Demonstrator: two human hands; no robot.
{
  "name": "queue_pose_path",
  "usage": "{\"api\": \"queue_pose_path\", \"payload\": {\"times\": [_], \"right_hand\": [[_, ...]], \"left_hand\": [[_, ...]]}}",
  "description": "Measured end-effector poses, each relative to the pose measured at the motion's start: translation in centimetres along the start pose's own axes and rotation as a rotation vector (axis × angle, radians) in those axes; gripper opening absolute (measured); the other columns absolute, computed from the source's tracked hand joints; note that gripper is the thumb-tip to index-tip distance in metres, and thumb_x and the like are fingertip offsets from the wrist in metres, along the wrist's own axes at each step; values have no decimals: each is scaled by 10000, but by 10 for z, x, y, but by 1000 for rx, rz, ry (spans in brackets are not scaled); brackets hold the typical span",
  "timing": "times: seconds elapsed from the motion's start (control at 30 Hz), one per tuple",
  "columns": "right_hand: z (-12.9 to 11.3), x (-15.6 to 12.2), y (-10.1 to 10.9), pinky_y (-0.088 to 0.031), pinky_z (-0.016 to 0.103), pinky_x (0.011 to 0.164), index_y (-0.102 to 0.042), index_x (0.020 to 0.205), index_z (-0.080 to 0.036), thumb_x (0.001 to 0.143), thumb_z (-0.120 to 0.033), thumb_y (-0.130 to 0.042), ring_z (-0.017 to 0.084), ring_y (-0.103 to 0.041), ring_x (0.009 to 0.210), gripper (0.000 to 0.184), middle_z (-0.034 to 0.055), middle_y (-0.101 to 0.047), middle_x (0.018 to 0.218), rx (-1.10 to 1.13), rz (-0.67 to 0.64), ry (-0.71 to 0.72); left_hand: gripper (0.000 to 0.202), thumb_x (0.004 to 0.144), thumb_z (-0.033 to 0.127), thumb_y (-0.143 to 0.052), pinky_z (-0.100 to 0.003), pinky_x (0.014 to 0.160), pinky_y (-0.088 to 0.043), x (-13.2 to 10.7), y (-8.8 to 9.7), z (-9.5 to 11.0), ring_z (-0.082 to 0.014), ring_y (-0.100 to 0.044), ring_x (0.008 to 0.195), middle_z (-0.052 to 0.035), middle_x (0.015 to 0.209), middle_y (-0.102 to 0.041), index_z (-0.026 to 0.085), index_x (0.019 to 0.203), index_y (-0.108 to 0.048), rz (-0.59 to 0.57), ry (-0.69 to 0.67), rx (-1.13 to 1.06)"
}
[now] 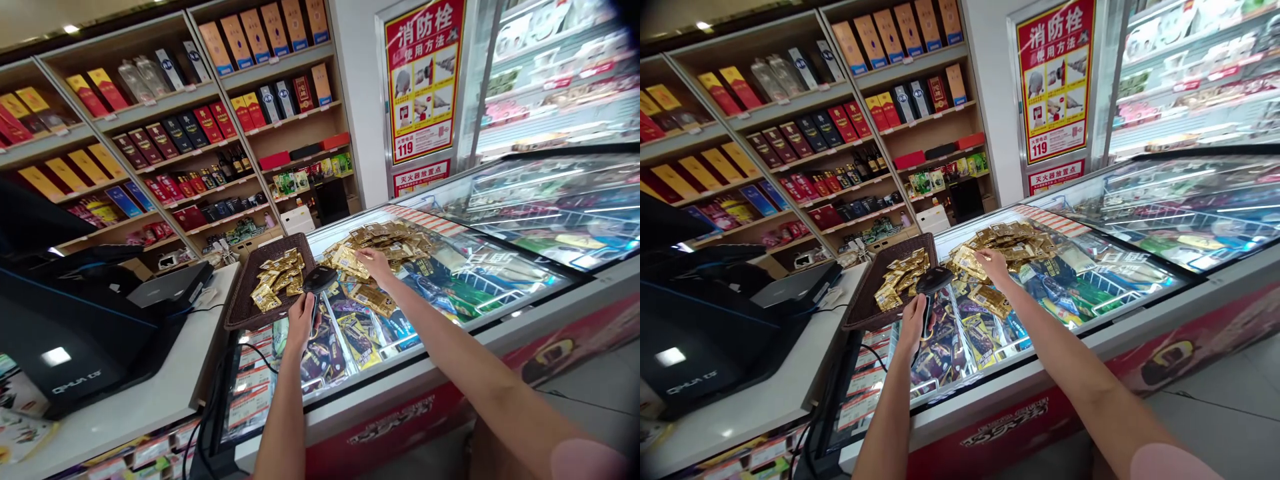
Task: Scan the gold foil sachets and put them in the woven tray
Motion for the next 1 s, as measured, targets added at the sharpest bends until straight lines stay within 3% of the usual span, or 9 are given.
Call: {"api": "queue_pose_path", "payload": {"times": [0.47,0.63,0.77,0.87,1.0], "right_hand": [[-1,0,1,-444,289,663,-714,857,-189,761,-563,-594,218,-615,777,405,46,-693,780,13,31,-14],[-6,-8,-6,-466,277,601,-687,888,-179,794,-486,-596,188,-606,734,333,67,-698,890,108,-24,-133],[-23,-11,-34,-516,254,553,-657,956,-177,797,-339,-640,160,-620,721,227,77,-683,1001,265,-191,-210],[-41,-7,-74,-549,245,569,-655,905,-161,767,-261,-709,148,-633,690,179,64,-678,910,285,-350,-237],[-59,7,-137,-576,276,652,-628,868,-137,749,-196,-754,154,-645,665,183,38,-647,746,305,-468,-308]], "left_hand": [[533,826,723,-489,-182,358,-269,0,0,-4,-72,-398,336,51,419,-476,212,694,-413,-22,25,-21],[543,793,728,-541,-199,338,-292,4,5,0,-75,-453,367,41,554,-526,190,734,-490,84,-26,-149],[557,797,741,-517,-208,338,-309,6,24,4,-68,-447,378,39,610,-538,187,746,-502,383,-88,-278],[561,818,742,-483,-214,359,-340,2,37,6,-81,-451,383,44,557,-521,185,755,-512,589,-125,-343],[587,832,760,-428,-217,366,-339,0,41,5,-91,-436,364,46,487,-501,183,771,-519,627,-111,-383]]}}
Point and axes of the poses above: each hand's wrist, its own x-axis towards the middle knuckle, its own y-axis out of the back of the hand, z = x × y, the point moved 4 cm from there along x, towards the middle knuckle
